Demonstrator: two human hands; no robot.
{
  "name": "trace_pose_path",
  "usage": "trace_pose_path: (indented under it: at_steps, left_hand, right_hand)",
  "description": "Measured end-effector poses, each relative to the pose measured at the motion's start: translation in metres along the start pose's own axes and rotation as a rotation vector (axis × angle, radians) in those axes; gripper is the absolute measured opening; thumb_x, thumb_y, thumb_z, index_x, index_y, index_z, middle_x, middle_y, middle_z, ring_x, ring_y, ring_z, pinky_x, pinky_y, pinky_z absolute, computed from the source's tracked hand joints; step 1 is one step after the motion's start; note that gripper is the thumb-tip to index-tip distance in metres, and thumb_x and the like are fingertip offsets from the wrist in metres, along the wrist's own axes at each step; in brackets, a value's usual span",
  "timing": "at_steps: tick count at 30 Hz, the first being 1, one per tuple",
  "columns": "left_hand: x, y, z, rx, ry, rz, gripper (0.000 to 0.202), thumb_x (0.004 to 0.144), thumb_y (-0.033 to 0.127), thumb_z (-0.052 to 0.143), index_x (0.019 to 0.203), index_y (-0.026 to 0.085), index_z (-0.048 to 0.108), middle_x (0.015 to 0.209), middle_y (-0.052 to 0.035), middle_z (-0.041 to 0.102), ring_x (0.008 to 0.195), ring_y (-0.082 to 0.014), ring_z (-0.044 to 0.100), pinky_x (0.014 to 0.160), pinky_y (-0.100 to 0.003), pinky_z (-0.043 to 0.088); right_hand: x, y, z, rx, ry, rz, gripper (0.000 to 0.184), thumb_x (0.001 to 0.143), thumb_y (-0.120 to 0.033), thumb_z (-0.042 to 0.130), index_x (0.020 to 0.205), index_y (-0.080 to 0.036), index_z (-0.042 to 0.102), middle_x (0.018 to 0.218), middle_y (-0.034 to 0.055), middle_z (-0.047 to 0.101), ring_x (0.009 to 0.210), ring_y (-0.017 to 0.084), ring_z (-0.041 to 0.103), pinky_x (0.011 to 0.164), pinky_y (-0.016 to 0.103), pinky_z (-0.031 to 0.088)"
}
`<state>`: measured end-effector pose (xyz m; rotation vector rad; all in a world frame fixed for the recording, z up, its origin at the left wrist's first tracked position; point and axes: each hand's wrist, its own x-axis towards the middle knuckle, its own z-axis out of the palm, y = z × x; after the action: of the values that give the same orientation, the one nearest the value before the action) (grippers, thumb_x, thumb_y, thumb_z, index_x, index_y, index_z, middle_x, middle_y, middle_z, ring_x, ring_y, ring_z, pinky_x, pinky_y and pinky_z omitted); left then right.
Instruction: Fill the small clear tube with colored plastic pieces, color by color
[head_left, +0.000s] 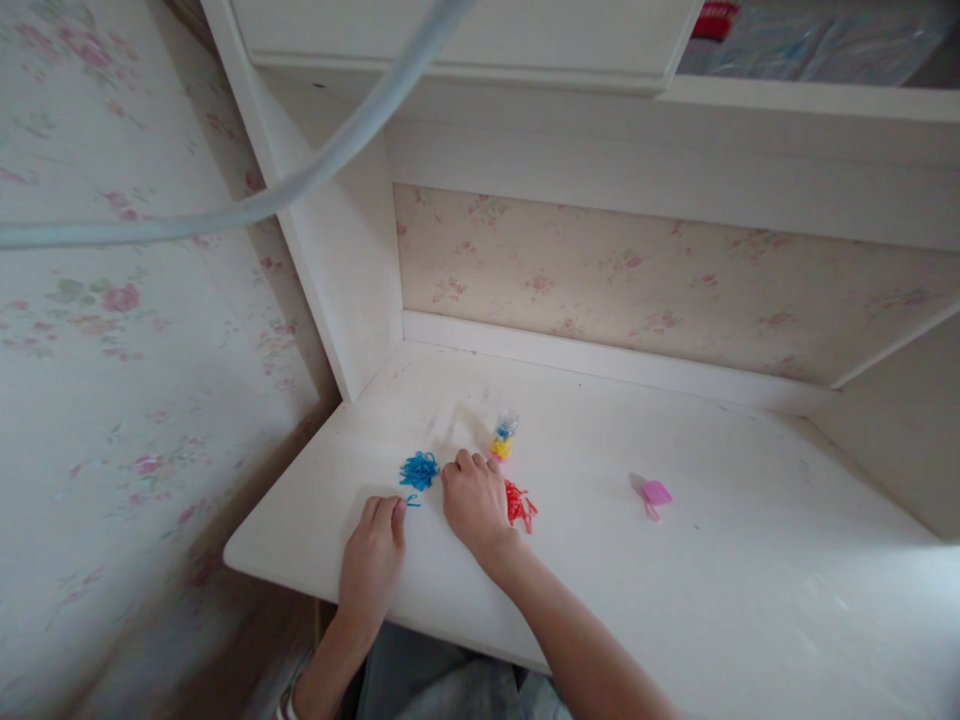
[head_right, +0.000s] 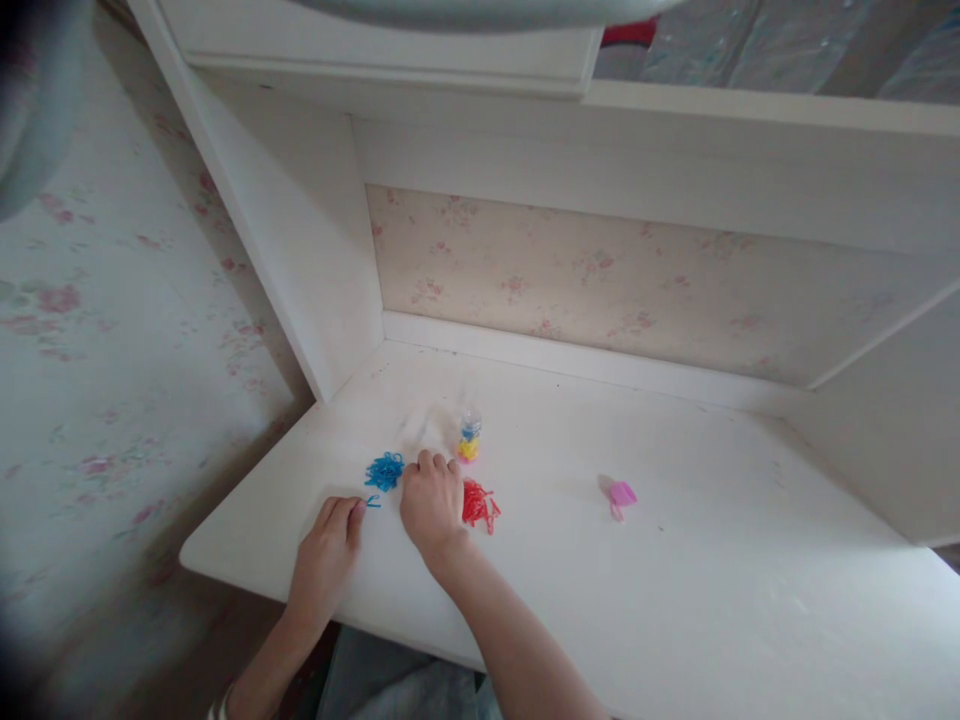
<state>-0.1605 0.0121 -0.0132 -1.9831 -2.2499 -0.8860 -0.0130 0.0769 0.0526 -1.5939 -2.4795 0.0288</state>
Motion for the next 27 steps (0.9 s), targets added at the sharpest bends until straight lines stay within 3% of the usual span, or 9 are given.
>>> trace_pose_path:
  at_steps: [9, 15, 21, 27]
  left_hand:
    - [0.000, -0.001, 0.001, 0.033, 0.022, -0.002, 0.023, 0.094, 0.028, 0.034, 0.099, 0.020, 0.055, 0.097, -0.0060, 0.060, 0.084, -0.0189, 0.063, 0.069, -0.030, 0.050]
    - [0.001, -0.001, 0.001, 0.033, 0.043, -0.018, 0.021, 0.093, 0.027, 0.036, 0.099, 0.020, 0.055, 0.099, -0.0064, 0.060, 0.084, -0.0189, 0.063, 0.069, -0.029, 0.050]
    - [0.000, 0.001, -0.001, 0.006, 0.039, -0.031, 0.019, 0.092, 0.027, 0.037, 0.100, 0.021, 0.054, 0.101, -0.0064, 0.060, 0.084, -0.0194, 0.063, 0.067, -0.029, 0.049]
    - [0.000, 0.004, -0.003, 0.014, 0.012, -0.043, 0.020, 0.093, 0.027, 0.036, 0.100, 0.021, 0.053, 0.102, -0.0062, 0.059, 0.084, -0.0189, 0.063, 0.068, -0.029, 0.049]
  right_hand:
    - [-0.009, 0.026, -0.020, 0.252, 0.102, 0.026, 0.029, 0.095, -0.026, 0.041, 0.086, -0.022, 0.068, 0.089, 0.0034, 0.060, 0.083, 0.014, 0.056, 0.075, 0.024, 0.039]
    - [-0.010, 0.062, -0.040, 0.476, 0.297, 0.076, 0.026, 0.093, -0.027, 0.043, 0.096, -0.022, 0.068, 0.091, 0.0034, 0.060, 0.079, 0.012, 0.057, 0.072, 0.022, 0.043]
    - [0.003, 0.098, -0.057, 0.291, 0.407, 0.162, 0.030, 0.094, -0.029, 0.039, 0.101, -0.022, 0.067, 0.094, 0.0056, 0.059, 0.082, 0.014, 0.057, 0.070, 0.024, 0.041]
    - [0.014, 0.104, -0.056, 0.106, 0.369, 0.151, 0.030, 0.095, -0.028, 0.038, 0.108, -0.025, 0.064, 0.095, 0.0053, 0.058, 0.080, 0.015, 0.055, 0.066, 0.026, 0.037]
